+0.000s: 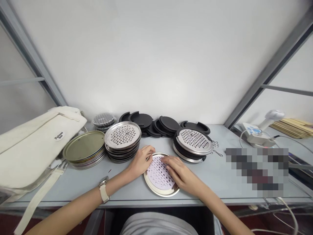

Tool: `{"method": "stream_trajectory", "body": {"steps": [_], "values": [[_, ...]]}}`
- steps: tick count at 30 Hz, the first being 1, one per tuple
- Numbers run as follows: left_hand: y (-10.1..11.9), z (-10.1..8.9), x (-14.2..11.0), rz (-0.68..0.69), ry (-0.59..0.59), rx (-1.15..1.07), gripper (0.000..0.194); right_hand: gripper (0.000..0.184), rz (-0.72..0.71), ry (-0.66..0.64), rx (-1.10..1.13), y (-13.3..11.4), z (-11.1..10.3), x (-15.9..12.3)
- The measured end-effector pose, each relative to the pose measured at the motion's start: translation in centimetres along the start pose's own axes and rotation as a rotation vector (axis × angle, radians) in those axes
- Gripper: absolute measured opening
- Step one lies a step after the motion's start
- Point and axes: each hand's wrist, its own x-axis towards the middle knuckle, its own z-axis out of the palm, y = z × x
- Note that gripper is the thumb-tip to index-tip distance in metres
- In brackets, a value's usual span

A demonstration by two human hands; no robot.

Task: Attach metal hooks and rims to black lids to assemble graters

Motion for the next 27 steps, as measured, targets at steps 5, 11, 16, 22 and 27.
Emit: {"method": "stream_trajectory", "body": {"steps": [5,11,16,22,27], "values": [[-0.32,0.07,0.01,0.013,0.001,0.037,0.03,0.024,-0.008,-0.02,-0.026,-0.36,-0.15,0.04],[-0.25,0.05,-0.03,0.018,-0.004,0.036,0.028,0.023,-0.005,-0.03,-0.053,-0.65,-0.31,0.03],[0.11,0.03,-0.03,0.005,-0.011,0.034,0.028,0.022,0.001,-0.01,-0.075,-0.65,-0.38,0.07],[0.12,0.04,-0.12,0.006,-0.016,0.036,0.028,0.022,0.019,-0.024,-0.08,-0.49,-0.37,-0.02],[-0.22,0.12,-0.14,0.01,-0.01,0.041,0.031,0.022,0.012,-0.05,-0.015,-0.63,-0.36,-0.08]]}}
